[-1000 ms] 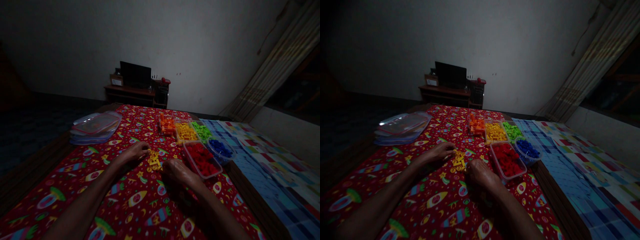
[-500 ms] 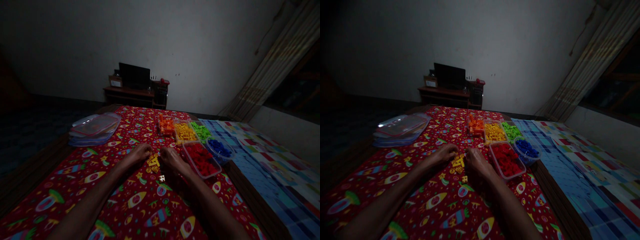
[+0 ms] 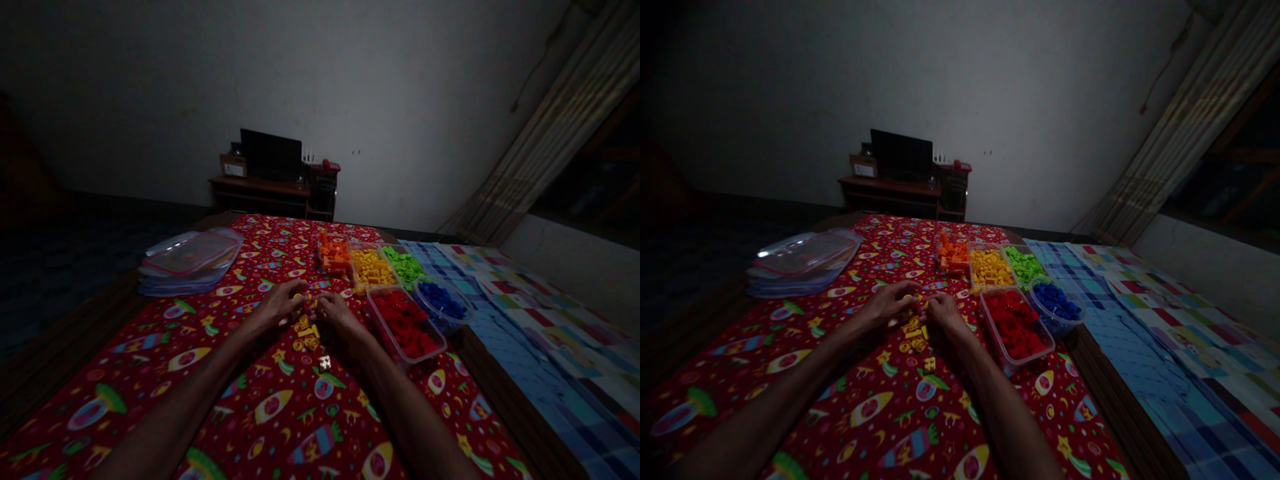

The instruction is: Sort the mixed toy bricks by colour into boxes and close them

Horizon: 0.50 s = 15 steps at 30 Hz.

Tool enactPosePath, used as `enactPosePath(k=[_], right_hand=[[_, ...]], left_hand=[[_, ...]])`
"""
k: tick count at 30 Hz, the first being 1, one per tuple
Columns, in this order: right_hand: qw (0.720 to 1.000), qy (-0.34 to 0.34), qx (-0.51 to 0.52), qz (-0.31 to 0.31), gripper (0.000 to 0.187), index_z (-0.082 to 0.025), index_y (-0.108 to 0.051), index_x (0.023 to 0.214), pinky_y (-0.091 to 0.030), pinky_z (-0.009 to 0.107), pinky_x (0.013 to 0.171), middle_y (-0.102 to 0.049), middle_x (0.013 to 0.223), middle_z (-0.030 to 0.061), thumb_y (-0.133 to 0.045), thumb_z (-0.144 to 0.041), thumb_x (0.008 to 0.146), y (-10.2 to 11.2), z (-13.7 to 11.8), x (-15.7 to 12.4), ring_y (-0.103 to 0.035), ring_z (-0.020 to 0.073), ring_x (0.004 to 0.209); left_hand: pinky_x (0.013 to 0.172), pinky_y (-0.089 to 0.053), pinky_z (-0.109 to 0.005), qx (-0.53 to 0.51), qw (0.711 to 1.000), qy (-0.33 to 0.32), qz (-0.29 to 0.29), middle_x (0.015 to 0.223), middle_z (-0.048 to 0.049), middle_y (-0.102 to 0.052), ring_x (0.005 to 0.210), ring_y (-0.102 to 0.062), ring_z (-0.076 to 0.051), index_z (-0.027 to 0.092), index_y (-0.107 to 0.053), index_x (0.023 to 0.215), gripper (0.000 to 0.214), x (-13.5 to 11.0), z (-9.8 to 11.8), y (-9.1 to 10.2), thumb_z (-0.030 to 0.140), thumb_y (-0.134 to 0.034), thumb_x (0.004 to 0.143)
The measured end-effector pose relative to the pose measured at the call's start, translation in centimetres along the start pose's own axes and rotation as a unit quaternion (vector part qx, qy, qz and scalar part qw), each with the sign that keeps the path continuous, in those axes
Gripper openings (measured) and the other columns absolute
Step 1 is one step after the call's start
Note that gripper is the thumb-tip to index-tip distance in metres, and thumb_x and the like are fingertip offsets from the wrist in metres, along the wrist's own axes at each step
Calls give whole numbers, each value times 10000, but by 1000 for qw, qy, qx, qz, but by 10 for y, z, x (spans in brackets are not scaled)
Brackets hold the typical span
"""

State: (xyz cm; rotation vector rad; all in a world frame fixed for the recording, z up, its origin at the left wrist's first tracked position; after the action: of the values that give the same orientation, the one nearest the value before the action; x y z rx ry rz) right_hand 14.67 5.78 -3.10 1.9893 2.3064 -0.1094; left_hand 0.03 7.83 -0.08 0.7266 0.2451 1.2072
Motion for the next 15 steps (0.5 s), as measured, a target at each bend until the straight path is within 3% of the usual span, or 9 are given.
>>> enactPosePath(k=[3, 9, 15], right_hand=[[981, -41, 187, -14, 93, -166, -567, 708, -504, 250, 677, -572, 655, -17, -506, -195, 772, -4, 3, 2, -556, 114, 648], [935, -107, 330, -73, 83, -167, -555, 794, -511, 197, 576, -597, 719, 1, -487, -196, 832, -13, 0, -3, -552, 90, 609], [910, -132, 381, -94, 194, -156, -578, 788, -485, 154, 512, -587, 683, -2, -407, -161, 881, -18, 4, -4, -508, 65, 519]], left_hand=[[763, -513, -315, 30, 999, -40, 4, 941, -48, -702, 839, -649, -212, 180, -629, 1074, 379, -2, 11, -5, 359, -547, 750], [907, -479, -348, 50, 975, -216, -15, 1152, -87, -620, 1037, -589, -196, 201, -539, 1209, 354, -12, 17, -26, 224, -485, 861], [956, -469, -358, 70, 964, -258, -14, 1238, -107, -554, 1137, -543, -208, 204, -464, 1285, 406, -16, 24, -24, 223, -502, 880]])
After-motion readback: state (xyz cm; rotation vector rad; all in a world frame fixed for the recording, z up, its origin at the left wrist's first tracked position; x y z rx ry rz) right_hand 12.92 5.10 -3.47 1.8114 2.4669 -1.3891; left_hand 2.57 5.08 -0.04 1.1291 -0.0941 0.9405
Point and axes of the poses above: each hand's wrist, its own x-axis towards the middle knuckle, its own y-axis out of the back of the hand, z = x × y, the point moved 4 cm from there along x, towards the middle knuckle
